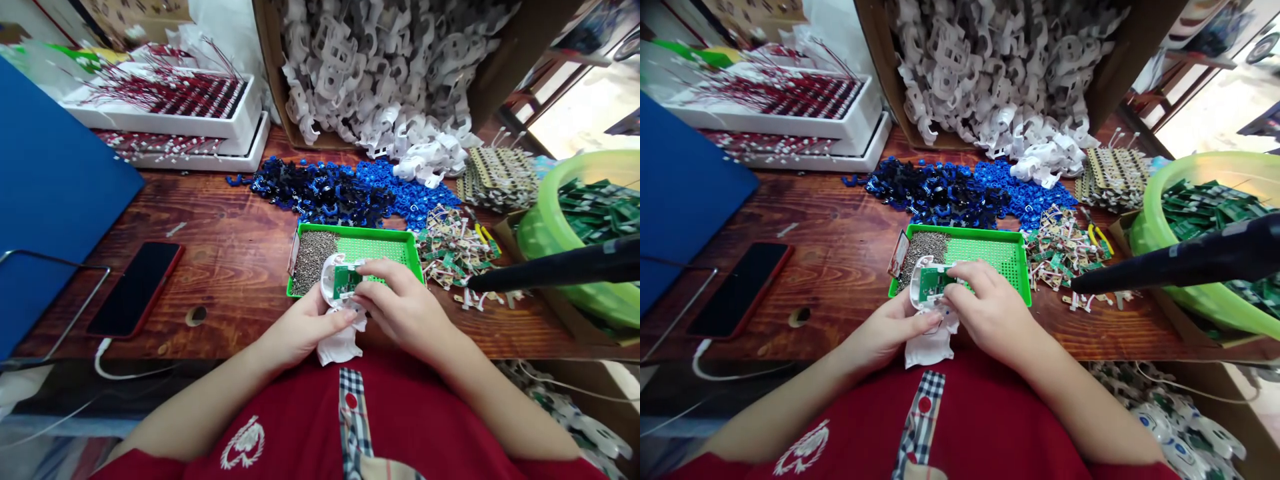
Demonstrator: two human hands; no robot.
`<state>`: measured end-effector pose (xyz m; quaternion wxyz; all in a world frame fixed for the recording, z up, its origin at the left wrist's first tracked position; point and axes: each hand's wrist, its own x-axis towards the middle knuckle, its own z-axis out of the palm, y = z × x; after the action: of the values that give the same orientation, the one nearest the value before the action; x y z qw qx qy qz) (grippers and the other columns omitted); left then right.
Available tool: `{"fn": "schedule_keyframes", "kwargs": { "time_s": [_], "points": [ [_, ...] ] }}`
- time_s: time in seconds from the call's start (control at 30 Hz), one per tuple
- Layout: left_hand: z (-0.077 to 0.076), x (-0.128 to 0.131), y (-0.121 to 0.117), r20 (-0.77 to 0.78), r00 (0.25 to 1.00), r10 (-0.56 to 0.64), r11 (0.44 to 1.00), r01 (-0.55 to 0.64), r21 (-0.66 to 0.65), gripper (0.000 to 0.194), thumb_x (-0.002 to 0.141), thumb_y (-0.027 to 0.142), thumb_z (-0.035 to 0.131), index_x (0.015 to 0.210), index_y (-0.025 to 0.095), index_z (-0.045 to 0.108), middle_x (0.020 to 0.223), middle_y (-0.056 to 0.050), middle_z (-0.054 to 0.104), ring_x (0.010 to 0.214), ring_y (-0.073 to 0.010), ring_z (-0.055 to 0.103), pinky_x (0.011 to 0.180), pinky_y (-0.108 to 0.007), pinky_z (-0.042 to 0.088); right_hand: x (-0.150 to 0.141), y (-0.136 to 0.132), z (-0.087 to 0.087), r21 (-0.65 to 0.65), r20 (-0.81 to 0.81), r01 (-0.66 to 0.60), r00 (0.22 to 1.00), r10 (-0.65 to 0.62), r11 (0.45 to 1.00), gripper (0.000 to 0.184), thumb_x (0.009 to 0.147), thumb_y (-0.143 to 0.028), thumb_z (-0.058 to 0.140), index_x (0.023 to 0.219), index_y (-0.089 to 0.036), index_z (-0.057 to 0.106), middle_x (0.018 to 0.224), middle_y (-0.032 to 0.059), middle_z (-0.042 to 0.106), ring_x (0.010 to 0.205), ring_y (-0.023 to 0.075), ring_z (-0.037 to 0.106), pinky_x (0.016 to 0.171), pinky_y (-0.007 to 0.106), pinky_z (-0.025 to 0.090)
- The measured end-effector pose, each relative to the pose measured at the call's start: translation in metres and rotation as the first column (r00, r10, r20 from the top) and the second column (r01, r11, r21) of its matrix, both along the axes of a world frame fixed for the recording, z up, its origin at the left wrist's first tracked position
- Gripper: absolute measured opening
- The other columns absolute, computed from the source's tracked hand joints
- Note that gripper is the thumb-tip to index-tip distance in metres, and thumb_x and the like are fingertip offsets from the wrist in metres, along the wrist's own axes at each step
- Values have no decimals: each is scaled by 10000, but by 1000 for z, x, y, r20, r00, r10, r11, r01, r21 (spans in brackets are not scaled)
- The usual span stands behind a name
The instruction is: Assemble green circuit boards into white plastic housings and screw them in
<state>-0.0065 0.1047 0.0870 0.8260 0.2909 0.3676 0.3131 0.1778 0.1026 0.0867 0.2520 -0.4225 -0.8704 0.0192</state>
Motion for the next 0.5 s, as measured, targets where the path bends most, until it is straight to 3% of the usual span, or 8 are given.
{"fn": "schedule_keyframes", "kwargs": {
  "time_s": [0.13, 0.5],
  "points": [
    [-4, 2, -1, -22, 998, 59, 998, -58, 37, 517, 713, 190, 714, 1190, 248, 524, 1168, -35, 619, 965, -184, 588, 837, -292, 419, -2, 1, -3, -9, 65, -13, 998, 13, 1000, 141, 877, -232, 475, 896, -153, 590, 1057, 95, 562, 1057, 212, 502, 956, 410, 448],
    [-7, 2, -4, -37, 999, 28, 996, -25, 84, 515, 733, 184, 689, 1207, 231, 493, 1299, -43, 536, 1136, -238, 505, 939, -331, 383, -9, 2, 4, 136, 150, -58, 988, 38, 989, 176, 865, -170, 459, 845, -112, 624, 976, 106, 603, 997, 231, 540, 895, 391, 499]
  ]
}}
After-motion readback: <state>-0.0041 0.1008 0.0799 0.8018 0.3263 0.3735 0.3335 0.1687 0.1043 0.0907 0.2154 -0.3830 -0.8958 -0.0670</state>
